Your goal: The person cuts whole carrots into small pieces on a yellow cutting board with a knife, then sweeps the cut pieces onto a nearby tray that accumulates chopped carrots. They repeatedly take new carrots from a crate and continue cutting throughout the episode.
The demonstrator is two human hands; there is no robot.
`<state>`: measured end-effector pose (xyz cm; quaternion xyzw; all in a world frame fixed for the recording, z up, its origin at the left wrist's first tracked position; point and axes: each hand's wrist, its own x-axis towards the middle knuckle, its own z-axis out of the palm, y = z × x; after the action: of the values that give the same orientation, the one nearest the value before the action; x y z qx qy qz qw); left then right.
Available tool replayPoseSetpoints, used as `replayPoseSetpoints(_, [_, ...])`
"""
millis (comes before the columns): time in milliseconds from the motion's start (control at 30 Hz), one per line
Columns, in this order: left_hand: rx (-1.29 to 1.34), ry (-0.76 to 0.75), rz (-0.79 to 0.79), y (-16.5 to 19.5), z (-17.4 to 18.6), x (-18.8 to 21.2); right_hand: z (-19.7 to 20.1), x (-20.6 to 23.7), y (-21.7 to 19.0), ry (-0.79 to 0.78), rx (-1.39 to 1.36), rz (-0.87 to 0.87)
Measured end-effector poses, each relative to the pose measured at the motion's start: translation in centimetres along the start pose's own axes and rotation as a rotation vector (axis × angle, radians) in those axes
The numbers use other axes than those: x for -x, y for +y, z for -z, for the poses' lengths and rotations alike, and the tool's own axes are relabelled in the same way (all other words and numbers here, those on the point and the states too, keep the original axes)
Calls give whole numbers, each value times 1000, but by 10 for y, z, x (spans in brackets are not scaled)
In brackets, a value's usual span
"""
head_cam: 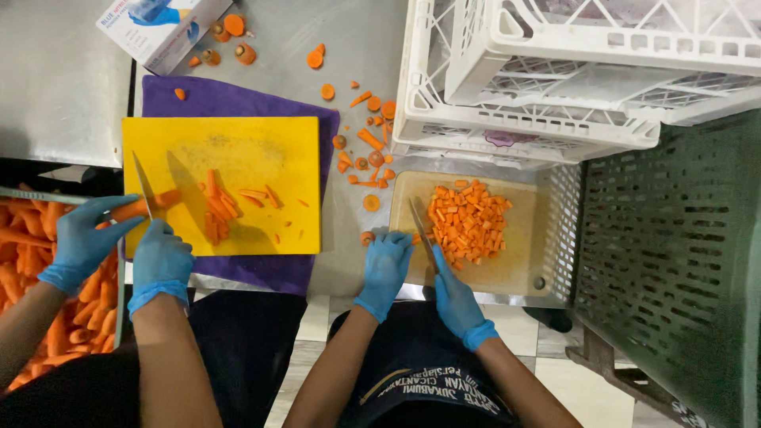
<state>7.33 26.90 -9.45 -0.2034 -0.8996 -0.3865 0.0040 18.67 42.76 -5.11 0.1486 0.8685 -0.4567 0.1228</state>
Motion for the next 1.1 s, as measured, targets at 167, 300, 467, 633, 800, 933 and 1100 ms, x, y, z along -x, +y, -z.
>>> replayPoseSetpoints(167, [64, 43, -3, 6, 9, 5, 2, 19, -12, 7, 50, 69])
replayPoseSetpoints(300, [88, 18, -7, -2, 10, 9, 0, 25, -21, -11, 123, 54])
replayPoseSetpoints(467, [91, 29, -26, -22, -3, 15, -1, 26, -29, -40, 206, 6])
replayPoseSetpoints(633, [-2, -18, -69, 10, 13, 0, -11, 16, -24, -21, 236, 50])
replayPoseSetpoints(800, [-637, -288, -124, -89, 152, -33, -15, -4, -7, -34, 141, 51])
replayPoseSetpoints(933, [-1054, -395, -9, -182, 251, -29, -9, -9, -4, 66, 62, 205])
replayPoseSetpoints(1100, [-1349, -645, -94, -197, 300, -9, -3, 3, -12, 56, 130, -60])
